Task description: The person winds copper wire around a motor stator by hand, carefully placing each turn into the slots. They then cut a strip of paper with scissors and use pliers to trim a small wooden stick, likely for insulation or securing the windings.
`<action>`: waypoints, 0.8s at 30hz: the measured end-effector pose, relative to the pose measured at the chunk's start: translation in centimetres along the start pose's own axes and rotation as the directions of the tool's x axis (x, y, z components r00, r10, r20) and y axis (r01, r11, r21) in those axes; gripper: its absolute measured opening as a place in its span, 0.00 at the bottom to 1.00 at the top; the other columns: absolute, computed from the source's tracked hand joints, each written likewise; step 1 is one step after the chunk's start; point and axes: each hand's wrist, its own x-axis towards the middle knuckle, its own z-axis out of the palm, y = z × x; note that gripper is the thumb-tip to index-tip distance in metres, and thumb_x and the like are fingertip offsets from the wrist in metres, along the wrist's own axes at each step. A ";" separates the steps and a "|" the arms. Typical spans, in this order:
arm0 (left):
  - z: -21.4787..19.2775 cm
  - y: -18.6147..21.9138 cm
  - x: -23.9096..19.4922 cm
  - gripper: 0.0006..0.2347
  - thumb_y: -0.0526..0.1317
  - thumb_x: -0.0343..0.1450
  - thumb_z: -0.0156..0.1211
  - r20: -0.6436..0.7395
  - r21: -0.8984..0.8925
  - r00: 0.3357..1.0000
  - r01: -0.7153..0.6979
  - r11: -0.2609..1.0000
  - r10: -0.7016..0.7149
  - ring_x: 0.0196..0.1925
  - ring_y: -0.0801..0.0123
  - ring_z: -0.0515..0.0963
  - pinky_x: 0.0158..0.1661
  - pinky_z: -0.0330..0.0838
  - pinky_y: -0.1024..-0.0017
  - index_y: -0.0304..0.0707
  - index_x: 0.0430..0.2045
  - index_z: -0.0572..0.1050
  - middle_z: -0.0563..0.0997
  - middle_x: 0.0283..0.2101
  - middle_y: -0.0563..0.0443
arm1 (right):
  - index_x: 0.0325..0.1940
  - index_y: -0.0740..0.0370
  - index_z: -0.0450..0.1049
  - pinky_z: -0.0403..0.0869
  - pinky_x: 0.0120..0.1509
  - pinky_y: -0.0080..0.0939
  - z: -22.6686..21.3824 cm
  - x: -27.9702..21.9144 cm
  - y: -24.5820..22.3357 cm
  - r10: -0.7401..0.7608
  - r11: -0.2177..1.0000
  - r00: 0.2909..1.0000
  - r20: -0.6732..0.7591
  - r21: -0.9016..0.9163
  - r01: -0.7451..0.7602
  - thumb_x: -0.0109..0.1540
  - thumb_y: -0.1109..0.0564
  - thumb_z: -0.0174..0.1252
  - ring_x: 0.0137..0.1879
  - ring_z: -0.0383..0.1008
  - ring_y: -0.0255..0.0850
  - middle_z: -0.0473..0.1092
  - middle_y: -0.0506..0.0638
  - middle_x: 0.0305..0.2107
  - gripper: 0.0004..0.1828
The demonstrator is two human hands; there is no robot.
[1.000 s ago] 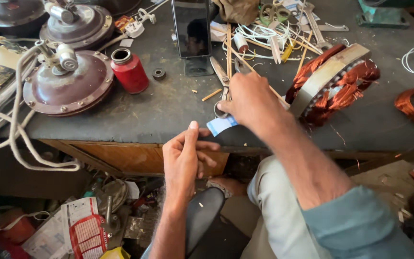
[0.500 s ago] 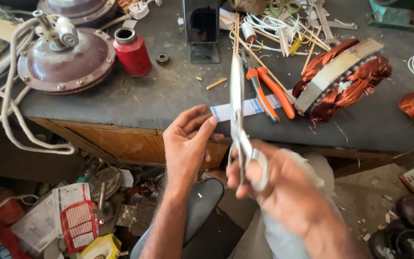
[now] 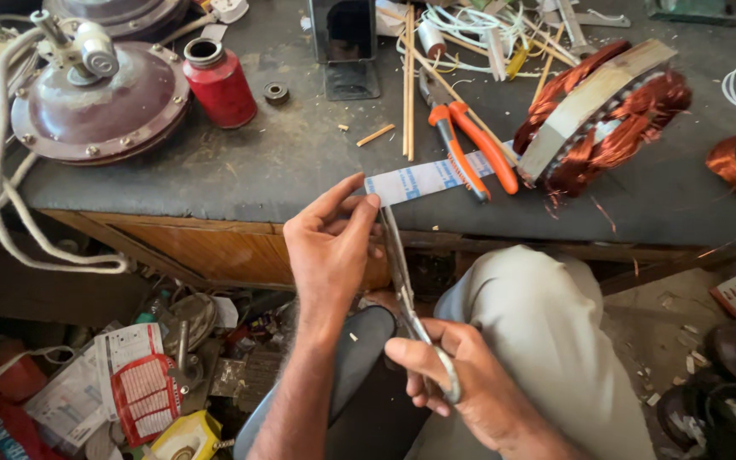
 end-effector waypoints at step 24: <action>-1.1 -0.5 0.2 0.17 0.30 0.71 0.62 0.044 -0.033 0.998 -0.042 0.999 0.043 0.37 0.70 0.86 0.41 0.84 0.76 0.18 0.53 0.75 0.85 0.40 0.40 | 0.30 0.59 0.76 0.61 0.26 0.30 -0.8 2.4 -3.3 -0.078 0.993 0.996 -0.045 -0.092 0.073 0.52 0.41 0.68 0.26 0.69 0.30 0.70 0.45 0.21 0.20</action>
